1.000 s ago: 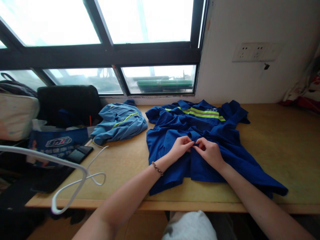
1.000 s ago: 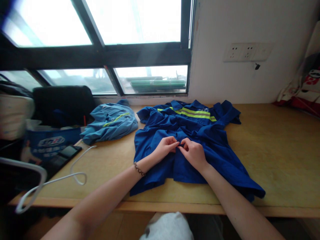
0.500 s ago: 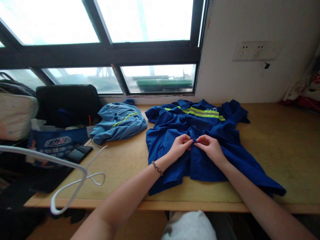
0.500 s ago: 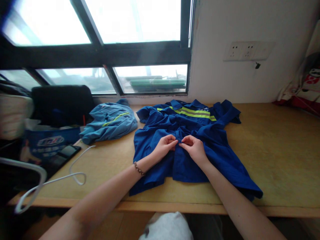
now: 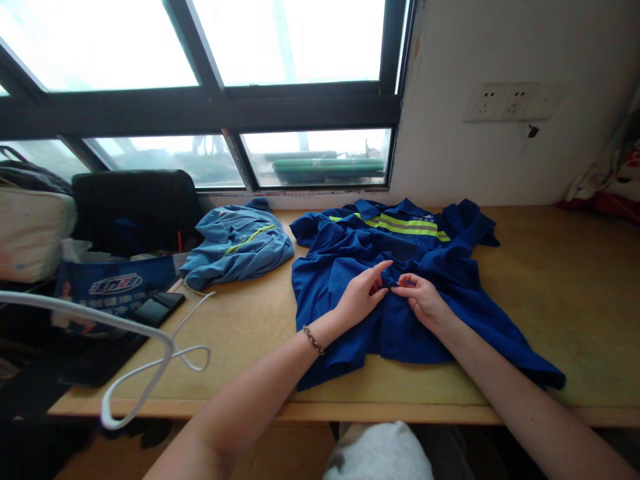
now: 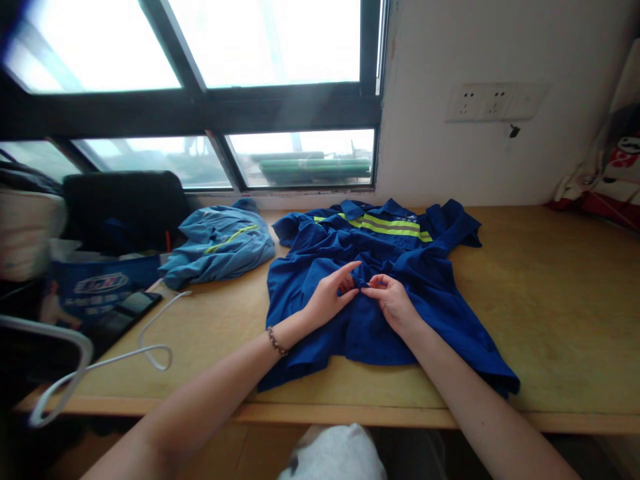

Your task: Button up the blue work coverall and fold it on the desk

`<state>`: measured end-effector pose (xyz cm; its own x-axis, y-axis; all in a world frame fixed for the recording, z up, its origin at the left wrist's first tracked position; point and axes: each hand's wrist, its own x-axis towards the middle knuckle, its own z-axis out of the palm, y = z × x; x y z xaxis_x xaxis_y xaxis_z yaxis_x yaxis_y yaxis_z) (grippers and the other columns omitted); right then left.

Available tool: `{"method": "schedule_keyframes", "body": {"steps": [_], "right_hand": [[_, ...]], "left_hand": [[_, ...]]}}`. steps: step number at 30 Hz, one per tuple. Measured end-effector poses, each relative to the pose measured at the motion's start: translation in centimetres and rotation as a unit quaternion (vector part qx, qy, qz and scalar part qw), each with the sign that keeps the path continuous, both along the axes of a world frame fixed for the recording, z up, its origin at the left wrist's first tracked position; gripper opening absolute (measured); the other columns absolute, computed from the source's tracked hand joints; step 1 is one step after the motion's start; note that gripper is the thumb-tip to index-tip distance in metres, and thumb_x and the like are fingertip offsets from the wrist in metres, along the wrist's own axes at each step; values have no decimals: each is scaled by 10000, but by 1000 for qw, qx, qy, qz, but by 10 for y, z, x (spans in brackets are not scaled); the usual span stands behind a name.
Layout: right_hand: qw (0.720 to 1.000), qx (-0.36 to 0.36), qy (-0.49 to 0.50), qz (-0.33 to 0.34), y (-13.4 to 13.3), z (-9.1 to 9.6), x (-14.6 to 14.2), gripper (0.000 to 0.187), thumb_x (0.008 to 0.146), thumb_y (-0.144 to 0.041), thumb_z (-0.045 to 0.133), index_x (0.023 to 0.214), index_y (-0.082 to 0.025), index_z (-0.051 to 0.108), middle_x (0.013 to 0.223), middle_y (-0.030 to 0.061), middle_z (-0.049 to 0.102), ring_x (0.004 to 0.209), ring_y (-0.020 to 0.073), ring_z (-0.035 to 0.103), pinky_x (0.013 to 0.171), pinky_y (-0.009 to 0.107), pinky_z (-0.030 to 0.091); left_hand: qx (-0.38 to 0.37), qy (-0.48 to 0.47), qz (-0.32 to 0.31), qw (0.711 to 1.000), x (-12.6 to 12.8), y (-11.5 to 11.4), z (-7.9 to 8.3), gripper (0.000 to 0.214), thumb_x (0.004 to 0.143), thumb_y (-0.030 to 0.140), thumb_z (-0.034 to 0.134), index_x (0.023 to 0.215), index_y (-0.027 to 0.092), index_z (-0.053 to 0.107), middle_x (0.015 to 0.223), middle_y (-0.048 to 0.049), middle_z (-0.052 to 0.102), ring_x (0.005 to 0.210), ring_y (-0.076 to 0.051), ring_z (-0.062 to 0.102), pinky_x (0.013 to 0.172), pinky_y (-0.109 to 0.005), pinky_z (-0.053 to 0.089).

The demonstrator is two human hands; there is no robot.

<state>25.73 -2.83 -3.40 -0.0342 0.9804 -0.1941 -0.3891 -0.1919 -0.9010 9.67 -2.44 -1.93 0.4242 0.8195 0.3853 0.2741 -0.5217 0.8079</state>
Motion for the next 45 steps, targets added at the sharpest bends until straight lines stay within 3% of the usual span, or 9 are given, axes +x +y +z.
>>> {"method": "schedule_keyframes", "body": {"steps": [5,9,15,22,26,32,37,42,45], "right_hand": [[999,28,-20,5,-1,1,0,397,402,-194,793,701,-179,533,626,-42,573,613,102,552,624,223,432],[999,41,-31,2,-1,0,-2,407,395,-198,799,706,-173,538,629,-39,589,590,94,544,600,216,422],[997,57,-51,12,-1,-3,-2,408,389,-214,804,705,-168,550,643,-28,606,603,111,557,614,235,432],[988,102,-115,5,1,-6,-1,353,473,-273,770,716,-168,536,661,-22,587,625,119,555,630,244,431],[959,161,-232,-32,3,-6,1,283,574,-337,697,724,-170,524,685,7,584,663,151,563,646,273,441],[853,196,-465,-134,13,-13,13,161,669,-332,587,677,-174,560,653,29,599,625,172,557,659,313,436],[786,263,-539,-154,10,-4,14,98,689,-270,560,655,-179,574,718,37,580,664,165,526,651,296,414],[804,336,-483,83,-11,25,5,136,750,-305,542,797,-179,556,693,4,548,606,122,496,557,238,397],[777,328,-483,235,-22,37,5,393,589,-383,697,881,-180,529,804,3,549,724,144,512,641,251,422]], "left_hand": [[64,42,20,997,0,-1,1,234,794,213,482,982,207,620,877,-48,555,754,-132,521,698,-236,416],[-82,-63,9,995,1,9,-2,197,758,254,543,880,143,651,714,-37,588,633,-116,530,608,-225,432],[-344,-191,-34,919,0,15,-4,228,672,294,650,781,104,587,620,-21,584,539,-87,551,541,-200,455],[-441,-220,-58,868,0,16,-7,330,643,355,681,720,146,437,579,-3,559,523,-112,589,507,-214,472],[-417,-144,-60,895,-4,11,3,364,663,456,627,653,145,438,465,57,454,338,-37,415,337,-140,306],[-393,151,-246,873,-8,-3,13,263,718,352,547,613,112,561,477,-6,544,326,-45,396,319,-154,267],[-275,307,-143,900,-3,-6,7,197,690,187,442,522,130,527,452,-10,549,370,-94,489,396,-187,379],[-55,275,-7,960,-4,-1,3,157,698,250,498,639,138,590,551,-3,579,488,-90,488,466,-180,328],[-9,259,23,966,-2,0,-2,218,686,349,551,634,142,598,565,7,566,516,-93,459,467,-190,276]]}}
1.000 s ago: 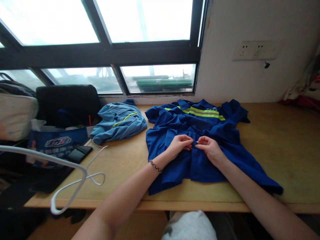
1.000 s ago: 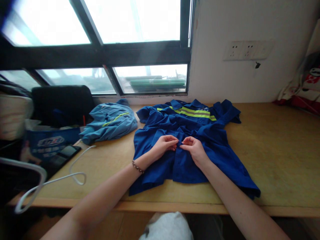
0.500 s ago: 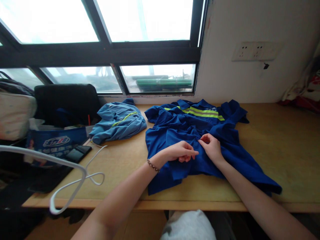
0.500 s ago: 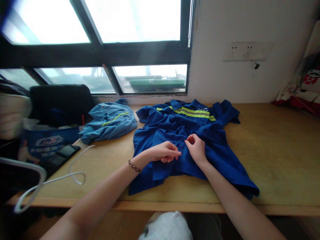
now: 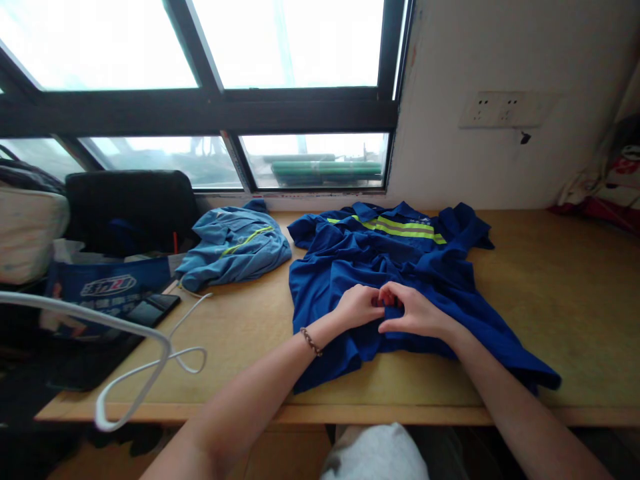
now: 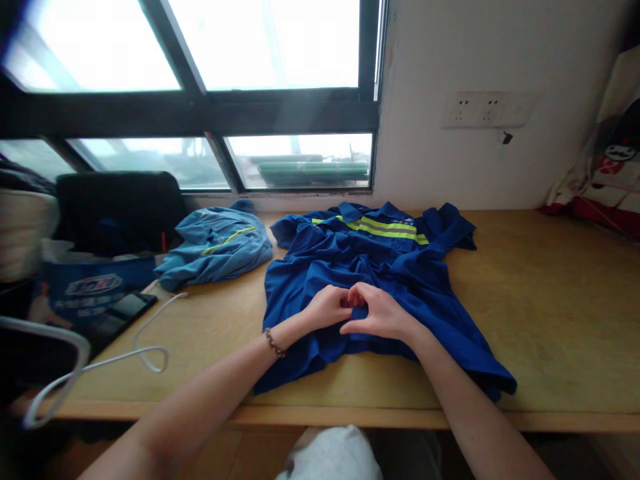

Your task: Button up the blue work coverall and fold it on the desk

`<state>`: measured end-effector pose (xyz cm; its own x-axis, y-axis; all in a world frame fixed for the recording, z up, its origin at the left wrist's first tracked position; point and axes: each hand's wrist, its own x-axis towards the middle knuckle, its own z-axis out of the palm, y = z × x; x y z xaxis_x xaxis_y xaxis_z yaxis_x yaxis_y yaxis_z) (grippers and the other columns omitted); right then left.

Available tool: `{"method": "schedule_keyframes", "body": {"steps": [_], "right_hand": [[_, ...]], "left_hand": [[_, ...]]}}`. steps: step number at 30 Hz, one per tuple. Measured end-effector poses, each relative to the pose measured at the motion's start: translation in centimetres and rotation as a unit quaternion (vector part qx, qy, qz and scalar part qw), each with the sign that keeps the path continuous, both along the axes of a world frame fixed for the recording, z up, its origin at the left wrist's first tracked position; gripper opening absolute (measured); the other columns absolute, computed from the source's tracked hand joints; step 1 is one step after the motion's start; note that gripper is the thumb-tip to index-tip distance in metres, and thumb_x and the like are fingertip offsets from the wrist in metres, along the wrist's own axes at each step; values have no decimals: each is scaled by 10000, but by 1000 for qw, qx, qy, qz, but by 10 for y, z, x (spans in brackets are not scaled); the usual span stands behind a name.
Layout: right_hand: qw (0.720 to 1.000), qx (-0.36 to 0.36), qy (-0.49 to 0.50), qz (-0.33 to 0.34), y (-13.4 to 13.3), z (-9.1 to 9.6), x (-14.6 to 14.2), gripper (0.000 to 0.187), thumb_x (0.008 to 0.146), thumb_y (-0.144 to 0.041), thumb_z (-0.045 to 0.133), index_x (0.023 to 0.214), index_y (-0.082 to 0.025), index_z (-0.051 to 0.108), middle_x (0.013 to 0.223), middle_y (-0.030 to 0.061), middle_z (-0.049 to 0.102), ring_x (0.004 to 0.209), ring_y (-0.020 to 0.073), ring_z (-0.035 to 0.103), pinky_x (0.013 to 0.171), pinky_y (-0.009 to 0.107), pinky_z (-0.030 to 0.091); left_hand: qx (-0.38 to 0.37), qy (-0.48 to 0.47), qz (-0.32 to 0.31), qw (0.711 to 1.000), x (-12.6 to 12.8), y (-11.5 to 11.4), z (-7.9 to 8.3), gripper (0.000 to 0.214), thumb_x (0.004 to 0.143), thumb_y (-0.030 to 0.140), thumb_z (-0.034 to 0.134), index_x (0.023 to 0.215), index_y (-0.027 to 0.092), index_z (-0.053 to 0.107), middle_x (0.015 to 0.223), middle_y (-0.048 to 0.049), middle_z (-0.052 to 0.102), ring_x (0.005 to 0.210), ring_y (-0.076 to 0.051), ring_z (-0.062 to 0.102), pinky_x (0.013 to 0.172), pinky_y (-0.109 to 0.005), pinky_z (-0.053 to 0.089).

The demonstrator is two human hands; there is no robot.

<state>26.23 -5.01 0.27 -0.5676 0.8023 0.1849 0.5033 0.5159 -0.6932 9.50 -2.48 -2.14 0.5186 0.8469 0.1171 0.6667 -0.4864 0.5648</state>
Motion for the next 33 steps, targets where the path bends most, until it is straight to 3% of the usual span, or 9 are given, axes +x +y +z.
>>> {"method": "schedule_keyframes", "body": {"steps": [3,5,10,13,16,19,24,28,33], "right_hand": [[999,-28,-18,43,-2,2,5,629,476,-348,754,1014,-185,474,996,27,511,913,178,491,780,280,415],[999,-38,0,15,3,-1,11,574,541,-277,701,1049,-186,451,1013,30,507,933,170,490,797,279,409],[961,-58,58,-266,27,-12,31,218,635,-288,597,811,-168,555,764,19,583,735,172,543,682,295,422],[940,-89,80,-320,36,-18,44,185,598,-317,635,700,-166,603,645,14,592,622,170,543,578,280,415],[935,-103,121,-317,38,-19,50,189,542,-301,690,655,-162,627,634,23,610,617,175,560,560,274,429],[907,-201,217,-300,35,-15,50,281,509,-300,733,730,-160,631,639,34,626,583,175,579,536,282,458],[844,-357,346,-202,29,-2,47,339,526,-250,740,823,-176,597,712,38,641,571,152,596,527,267,487],[841,-349,376,-173,25,4,46,326,552,-235,712,849,-180,589,718,28,637,576,140,600,541,257,495],[871,-308,351,-150,24,3,43,407,533,-239,704,914,-181,573,749,20,624,589,138,590,542,257,480]], "left_hand": [[-8,-25,10,1000,2,-1,-4,397,700,518,517,599,140,583,537,10,536,489,-85,422,451,-197,237],[-9,-40,21,999,2,0,-6,484,727,577,449,566,136,567,503,10,506,464,-79,391,441,-204,217],[16,-63,34,997,3,0,-1,473,805,492,394,543,128,543,474,14,468,458,-72,358,452,-205,226],[40,-75,0,996,10,-12,6,325,807,392,450,640,140,570,559,11,524,508,-77,417,486,-193,277],[45,-33,-64,996,18,-28,7,145,769,294,524,788,171,599,723,-12,583,603,-104,498,545,-195,336],[55,34,-76,995,20,-34,2,175,711,256,592,867,178,589,830,-40,579,663,-139,528,576,-218,363],[9,55,-130,990,12,-22,-1,241,634,346,678,765,176,569,715,-7,582,630,-127,517,545,-202,355],[-33,41,-166,985,7,-17,4,195,630,329,678,678,174,570,630,23,579,561,-91,491,510,-185,326],[-144,-111,-80,980,11,-21,15,213,693,340,594,652,149,511,544,32,539,465,-71,469,440,-175,321]]}}
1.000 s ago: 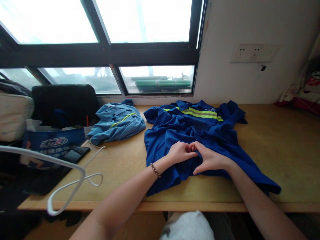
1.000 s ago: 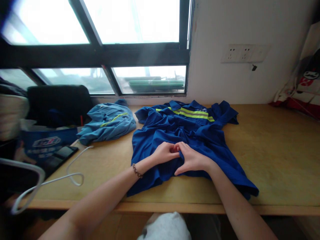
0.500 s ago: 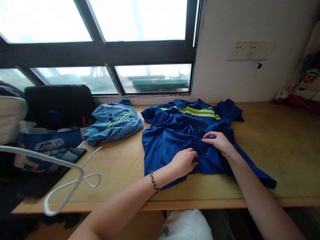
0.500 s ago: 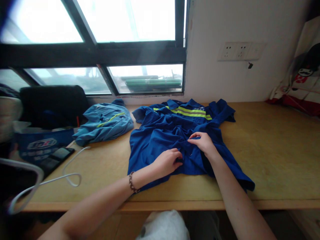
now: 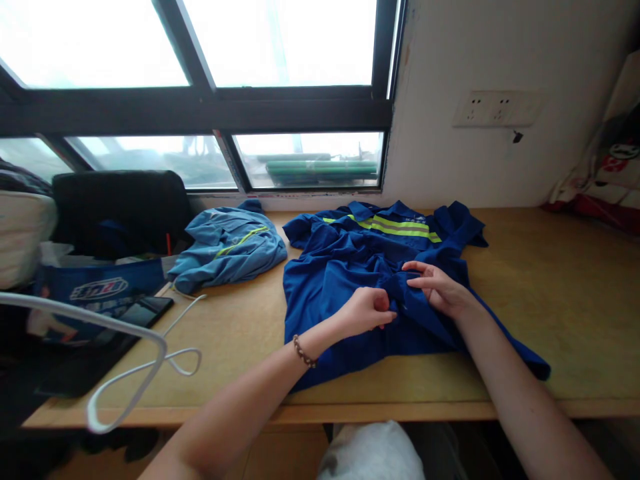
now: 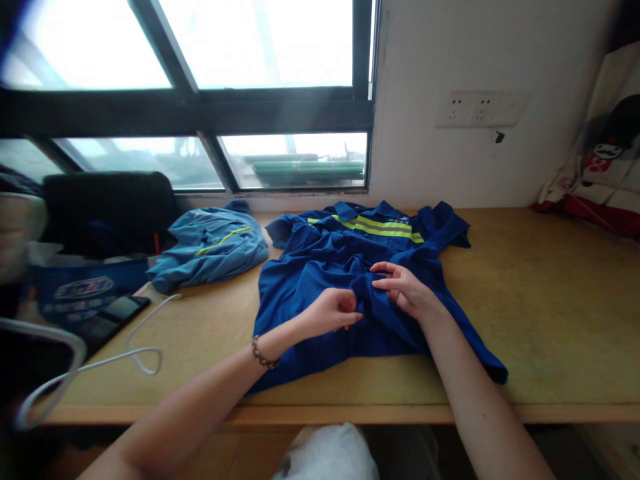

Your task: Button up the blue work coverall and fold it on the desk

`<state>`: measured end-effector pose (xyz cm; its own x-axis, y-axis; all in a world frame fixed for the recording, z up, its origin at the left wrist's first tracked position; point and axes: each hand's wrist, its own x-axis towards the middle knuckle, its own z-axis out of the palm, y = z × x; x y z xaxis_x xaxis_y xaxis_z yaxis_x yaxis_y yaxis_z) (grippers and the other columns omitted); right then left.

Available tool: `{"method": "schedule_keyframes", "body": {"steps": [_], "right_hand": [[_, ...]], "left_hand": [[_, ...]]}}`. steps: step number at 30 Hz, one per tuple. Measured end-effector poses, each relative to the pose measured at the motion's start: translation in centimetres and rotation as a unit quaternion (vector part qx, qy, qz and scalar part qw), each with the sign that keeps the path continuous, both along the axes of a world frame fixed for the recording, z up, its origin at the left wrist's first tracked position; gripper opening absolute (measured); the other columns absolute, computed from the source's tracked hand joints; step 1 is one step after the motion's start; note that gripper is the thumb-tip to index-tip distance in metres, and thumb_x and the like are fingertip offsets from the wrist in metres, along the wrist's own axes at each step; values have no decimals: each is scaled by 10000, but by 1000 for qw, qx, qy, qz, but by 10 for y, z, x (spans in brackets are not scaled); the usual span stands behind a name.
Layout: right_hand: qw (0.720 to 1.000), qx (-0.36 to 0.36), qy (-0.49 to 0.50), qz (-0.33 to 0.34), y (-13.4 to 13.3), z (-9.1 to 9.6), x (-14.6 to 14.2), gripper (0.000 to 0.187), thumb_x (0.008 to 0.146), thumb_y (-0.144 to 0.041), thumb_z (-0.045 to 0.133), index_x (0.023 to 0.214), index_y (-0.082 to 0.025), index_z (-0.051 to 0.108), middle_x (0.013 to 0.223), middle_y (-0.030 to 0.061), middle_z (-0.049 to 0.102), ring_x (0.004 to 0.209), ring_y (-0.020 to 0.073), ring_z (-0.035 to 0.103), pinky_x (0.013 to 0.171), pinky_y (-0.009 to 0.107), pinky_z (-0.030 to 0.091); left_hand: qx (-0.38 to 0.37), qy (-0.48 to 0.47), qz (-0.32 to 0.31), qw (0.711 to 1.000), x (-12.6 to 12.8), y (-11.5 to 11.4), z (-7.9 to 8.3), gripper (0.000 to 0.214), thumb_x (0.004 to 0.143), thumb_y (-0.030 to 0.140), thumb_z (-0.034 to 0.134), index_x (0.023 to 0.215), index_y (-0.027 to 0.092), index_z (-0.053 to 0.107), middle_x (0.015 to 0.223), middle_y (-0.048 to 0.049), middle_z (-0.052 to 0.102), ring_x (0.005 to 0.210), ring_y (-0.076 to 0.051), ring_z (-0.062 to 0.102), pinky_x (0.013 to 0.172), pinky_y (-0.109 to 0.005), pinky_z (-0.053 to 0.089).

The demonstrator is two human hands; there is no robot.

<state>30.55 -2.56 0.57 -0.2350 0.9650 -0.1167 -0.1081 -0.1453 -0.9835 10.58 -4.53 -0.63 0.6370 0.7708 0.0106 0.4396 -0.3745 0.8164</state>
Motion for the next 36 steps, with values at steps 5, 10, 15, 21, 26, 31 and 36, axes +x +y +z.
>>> {"method": "schedule_keyframes", "body": {"steps": [5,10,15,21,26,31,36], "right_hand": [[979,152,-132,-26,2,-6,-13,218,540,-197,667,737,-167,580,710,-14,586,661,121,560,618,231,447],[979,149,-131,41,-6,-6,-28,229,587,-252,662,782,-170,576,757,-6,591,723,138,562,652,248,451],[991,79,-93,56,-8,-6,-25,303,584,-305,701,824,-155,592,647,-13,585,535,84,508,450,176,356],[999,26,-30,23,-2,-11,-18,314,574,-306,723,830,-162,611,629,-7,615,466,67,492,415,170,325],[1000,0,20,5,-1,-12,-18,338,544,-297,742,829,-165,617,703,25,655,577,122,588,503,205,425],[999,-13,38,7,-1,-10,-19,317,560,-279,740,829,-167,614,768,46,670,623,137,615,539,212,461],[996,-40,76,18,-1,-8,-17,239,632,-288,696,823,-166,620,749,32,662,638,122,619,595,220,492]], "left_hand": [[-176,-165,54,969,2,3,11,260,670,357,617,749,155,474,468,60,505,341,-66,433,350,-170,329],[-206,-170,91,959,4,4,8,236,630,296,663,719,110,548,454,42,518,338,-65,454,340,-168,351],[-239,-216,109,940,5,7,3,243,603,266,700,706,96,558,489,22,553,396,-76,517,397,-176,422],[-300,-317,93,895,3,12,2,338,579,247,734,816,72,567,617,-43,632,553,-128,616,550,-228,502],[-280,-337,109,893,3,11,2,348,551,239,753,775,78,541,623,-55,642,556,-150,627,552,-244,509],[-254,-347,118,895,4,11,2,328,555,244,747,733,87,521,611,-53,644,541,-163,630,539,-256,517],[-222,-354,127,899,3,13,1,306,557,248,740,717,83,537,598,-50,645,533,-166,629,528,-257,521]]}}
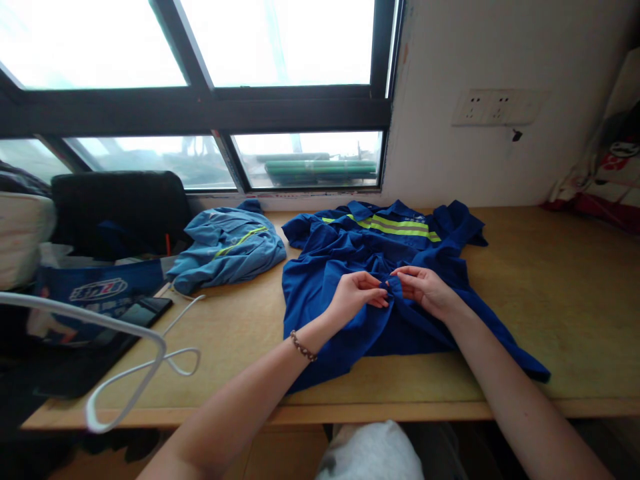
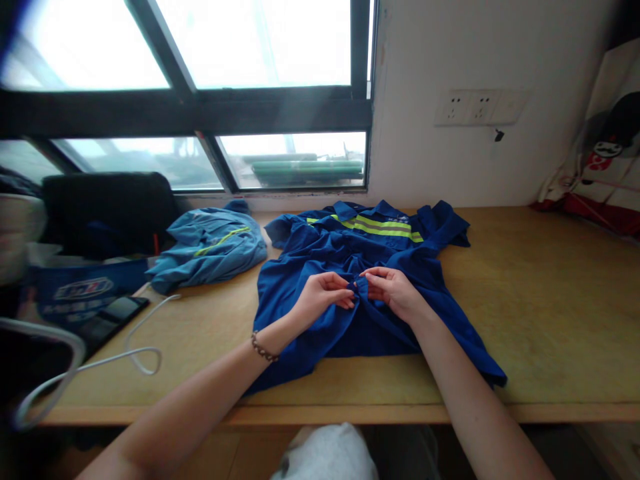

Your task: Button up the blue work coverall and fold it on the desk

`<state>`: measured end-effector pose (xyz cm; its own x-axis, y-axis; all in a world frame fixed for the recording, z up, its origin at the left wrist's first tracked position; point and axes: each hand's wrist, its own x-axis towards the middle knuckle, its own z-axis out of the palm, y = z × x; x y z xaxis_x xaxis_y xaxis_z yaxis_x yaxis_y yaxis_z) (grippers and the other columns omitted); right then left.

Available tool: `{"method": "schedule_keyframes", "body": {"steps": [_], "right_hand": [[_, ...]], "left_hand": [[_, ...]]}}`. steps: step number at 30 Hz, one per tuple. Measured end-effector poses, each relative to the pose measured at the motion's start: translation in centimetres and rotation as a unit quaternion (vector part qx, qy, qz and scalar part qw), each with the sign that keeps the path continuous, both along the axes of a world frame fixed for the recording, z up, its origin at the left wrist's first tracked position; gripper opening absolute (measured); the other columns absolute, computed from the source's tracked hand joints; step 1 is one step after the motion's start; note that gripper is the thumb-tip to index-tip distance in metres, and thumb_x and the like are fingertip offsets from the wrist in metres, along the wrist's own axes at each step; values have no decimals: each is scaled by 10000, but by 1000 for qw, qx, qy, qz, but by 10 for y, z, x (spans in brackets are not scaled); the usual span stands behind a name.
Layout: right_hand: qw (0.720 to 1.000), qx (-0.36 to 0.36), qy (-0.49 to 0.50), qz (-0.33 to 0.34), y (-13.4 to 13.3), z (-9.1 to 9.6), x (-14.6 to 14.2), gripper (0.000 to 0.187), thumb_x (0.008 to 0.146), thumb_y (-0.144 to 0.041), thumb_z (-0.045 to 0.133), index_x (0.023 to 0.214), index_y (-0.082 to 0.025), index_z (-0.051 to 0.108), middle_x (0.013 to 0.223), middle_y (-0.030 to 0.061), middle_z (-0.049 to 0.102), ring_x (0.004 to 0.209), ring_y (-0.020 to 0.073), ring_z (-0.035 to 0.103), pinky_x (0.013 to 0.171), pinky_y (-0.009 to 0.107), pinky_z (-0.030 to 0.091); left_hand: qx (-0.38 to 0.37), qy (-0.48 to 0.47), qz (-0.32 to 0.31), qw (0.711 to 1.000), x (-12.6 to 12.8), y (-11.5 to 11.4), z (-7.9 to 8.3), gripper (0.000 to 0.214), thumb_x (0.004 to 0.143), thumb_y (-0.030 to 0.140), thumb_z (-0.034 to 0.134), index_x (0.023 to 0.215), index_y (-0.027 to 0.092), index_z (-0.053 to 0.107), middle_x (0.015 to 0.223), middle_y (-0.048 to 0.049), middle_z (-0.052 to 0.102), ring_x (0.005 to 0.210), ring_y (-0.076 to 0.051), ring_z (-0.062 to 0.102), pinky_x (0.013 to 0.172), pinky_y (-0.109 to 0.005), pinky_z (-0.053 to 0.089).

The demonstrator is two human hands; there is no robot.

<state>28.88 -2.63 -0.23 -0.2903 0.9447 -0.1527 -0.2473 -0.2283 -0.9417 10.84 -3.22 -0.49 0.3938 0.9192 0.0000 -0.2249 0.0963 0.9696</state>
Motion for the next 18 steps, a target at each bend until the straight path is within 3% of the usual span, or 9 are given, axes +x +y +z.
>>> {"method": "schedule_keyframes", "body": {"steps": [5,12,18], "right_hand": [[1000,-14,-14,11,-1,1,0,285,573,-222,731,829,-174,613,747,19,655,627,115,619,595,213,500],[990,101,-91,-36,-2,-8,-9,248,593,-262,713,790,-155,606,704,4,632,590,90,580,498,164,449],[976,149,-153,-37,-2,-9,-15,277,585,-304,701,791,-151,595,723,17,630,650,134,592,546,222,476]], "left_hand": [[11,12,25,1000,-2,3,-2,297,558,256,738,732,67,590,593,-51,646,543,-168,630,546,-269,529],[16,57,34,998,-3,5,-3,324,558,285,737,781,66,651,631,-63,659,562,-158,624,595,-287,537],[19,77,38,996,-2,8,-9,270,570,261,725,761,79,665,580,-47,647,543,-153,617,566,-262,524]]}}
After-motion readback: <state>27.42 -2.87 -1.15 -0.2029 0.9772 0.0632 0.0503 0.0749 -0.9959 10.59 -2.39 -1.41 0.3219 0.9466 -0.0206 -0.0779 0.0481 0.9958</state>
